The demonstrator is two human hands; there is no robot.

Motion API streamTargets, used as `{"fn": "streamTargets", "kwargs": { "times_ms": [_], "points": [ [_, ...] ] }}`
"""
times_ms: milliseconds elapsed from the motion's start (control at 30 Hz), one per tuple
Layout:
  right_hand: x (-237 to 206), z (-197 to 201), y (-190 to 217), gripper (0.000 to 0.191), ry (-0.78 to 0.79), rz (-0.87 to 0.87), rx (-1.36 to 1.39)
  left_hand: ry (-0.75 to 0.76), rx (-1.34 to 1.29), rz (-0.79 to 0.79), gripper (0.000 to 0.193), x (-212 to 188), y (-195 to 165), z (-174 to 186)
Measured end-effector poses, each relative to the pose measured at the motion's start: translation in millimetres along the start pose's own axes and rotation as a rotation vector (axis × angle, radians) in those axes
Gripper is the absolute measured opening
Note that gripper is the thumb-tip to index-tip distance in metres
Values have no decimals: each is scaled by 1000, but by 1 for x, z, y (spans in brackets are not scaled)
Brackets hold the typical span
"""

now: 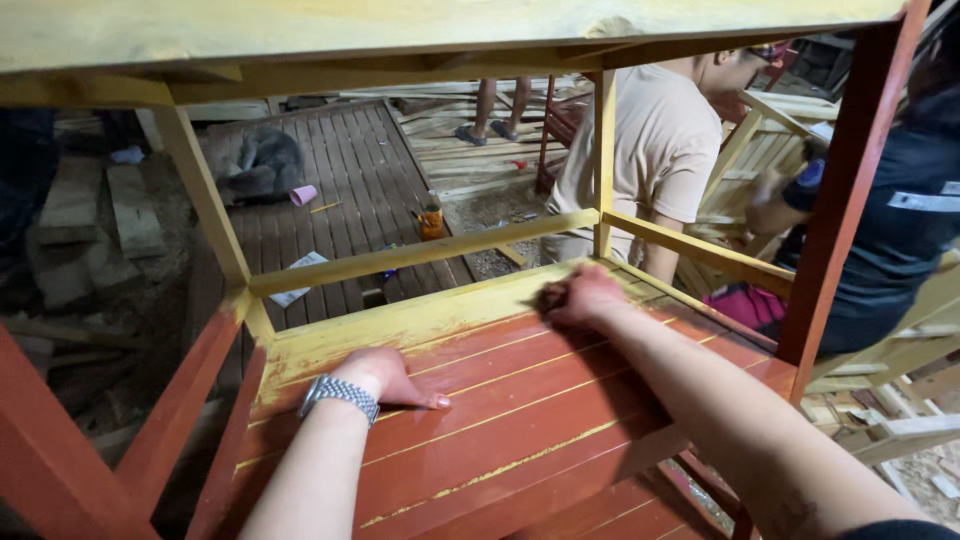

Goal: The person wipes a reddish wood stain onto the unfinished yellow wood surfaces of a wooden furniture frame using a cloth, rubbing the stain across the shelf boards and edges by hand to coat the bare wood.

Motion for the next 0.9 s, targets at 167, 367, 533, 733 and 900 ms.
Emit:
{"fn": "streamTargets", "kwargs": {
  "times_ms": [167,367,533,733,900],
  "points": [
    [8,-8,8,68,33,89,-40,-5,27,17,106,-6,-5,9],
    [-71,-9,109,46,48,439,-1,26,52,-37,110,0,-5,7],
    [-80,-8,91,45,110,573,289,61,77,-48,114,10,1,2],
    [2,-17,-19,41,-6,463,221,61,88,-31,107,8,6,0],
    [83,-41,-114,57,-13,60,167,59,97,-13,105,3,1,-1]
  ]
}}
Point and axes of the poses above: each hand's wrist, its own x-axis towards the middle knuckle, its own z-axis out of the back of the hand, y = z × x, the point moved 1 cm from there along x, towards the middle knuckle, and after that the axes turned 15 degrees about -z, right-handed, at the moved point
